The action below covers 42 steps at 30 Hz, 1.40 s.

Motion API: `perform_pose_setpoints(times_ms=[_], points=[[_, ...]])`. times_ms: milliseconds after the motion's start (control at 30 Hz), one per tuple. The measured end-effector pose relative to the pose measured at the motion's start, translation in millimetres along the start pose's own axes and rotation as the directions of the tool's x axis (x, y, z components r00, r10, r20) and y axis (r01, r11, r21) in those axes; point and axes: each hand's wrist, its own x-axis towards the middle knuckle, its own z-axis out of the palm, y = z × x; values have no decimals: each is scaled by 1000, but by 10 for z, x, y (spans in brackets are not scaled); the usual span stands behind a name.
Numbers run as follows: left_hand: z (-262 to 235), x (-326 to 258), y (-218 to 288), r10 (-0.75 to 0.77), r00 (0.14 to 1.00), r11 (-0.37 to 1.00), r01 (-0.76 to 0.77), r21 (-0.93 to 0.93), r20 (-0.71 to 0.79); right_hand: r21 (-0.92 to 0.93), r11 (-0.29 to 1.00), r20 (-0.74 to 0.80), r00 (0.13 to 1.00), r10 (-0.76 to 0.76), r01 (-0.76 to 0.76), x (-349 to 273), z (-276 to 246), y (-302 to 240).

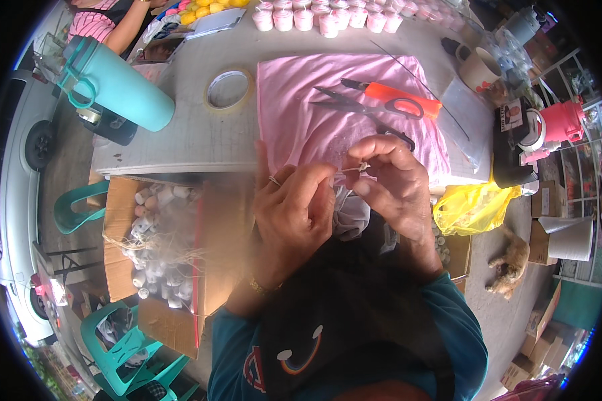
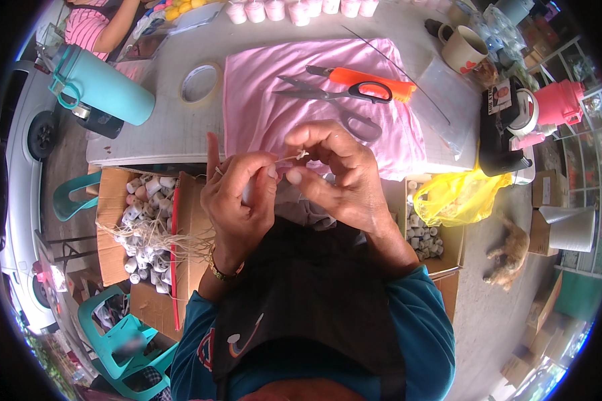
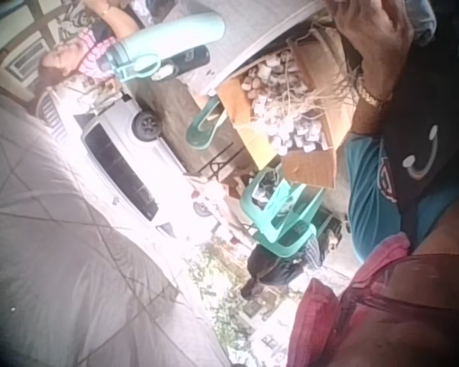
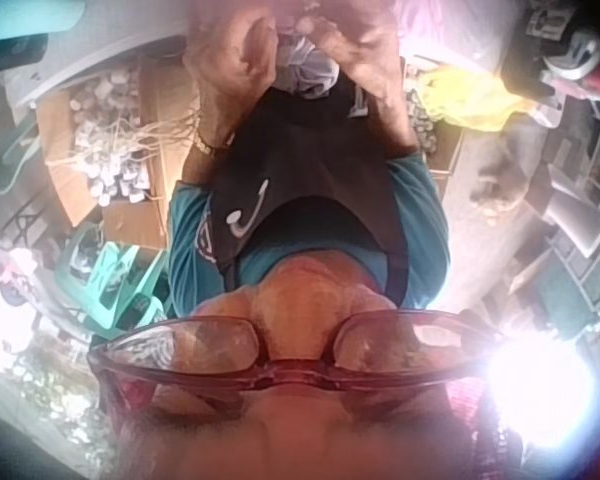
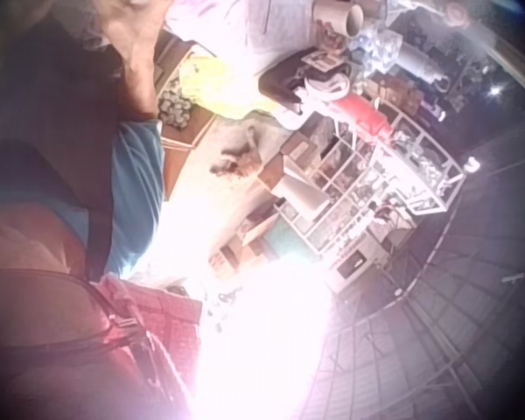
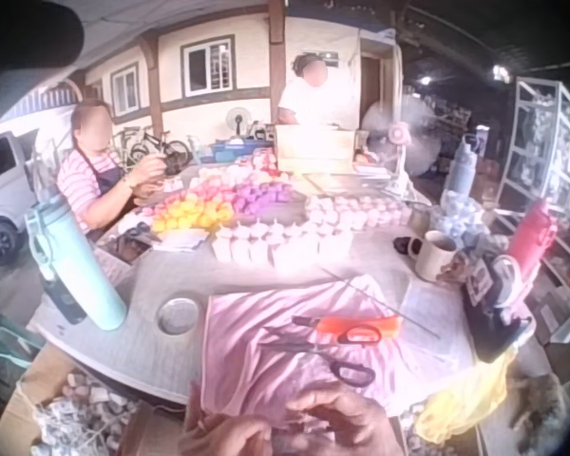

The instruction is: The person assembles small cylindrical candles by inserting wicks, trimming them with scissors, and wiping the surface with a cloth. They place finished candles into a cardboard box and repeat the process with multiple units.

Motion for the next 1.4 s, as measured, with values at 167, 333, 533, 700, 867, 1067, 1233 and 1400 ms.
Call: perform_pose_setpoints(times_ms=[167,333,533,700,867,1067,1233,1400], points=[[-37,27,3,56,998,994,-54,92,-16,-439,876,-28,972,-233,198,52,45,80],[-50,4,-34,85,996,992,-82,92,-23,-530,806,-76,931,-356,265,40,66,119],[-6,-26,-70,-295,955,793,267,-547,39,-187,973,-189,966,-174,138,20,162,103],[169,20,-46,-394,915,273,209,-939,89,-399,902,89,972,216,-164,-65,240,110],[137,5,-79,-306,931,562,346,-751,200,-415,909,126,992,24,31,-65,204,184],[-83,-20,-162,-610,740,208,495,-844,284,230,959,167,977,129,-166,-147,-73,145],[-18,-103,-92,-446,812,319,537,-781,376,548,836,70,996,-63,15,-68,-28,372],[31,-174,-72,-322,833,228,529,-817,450,958,284,46,999,-8,-42,-50,57,384]])
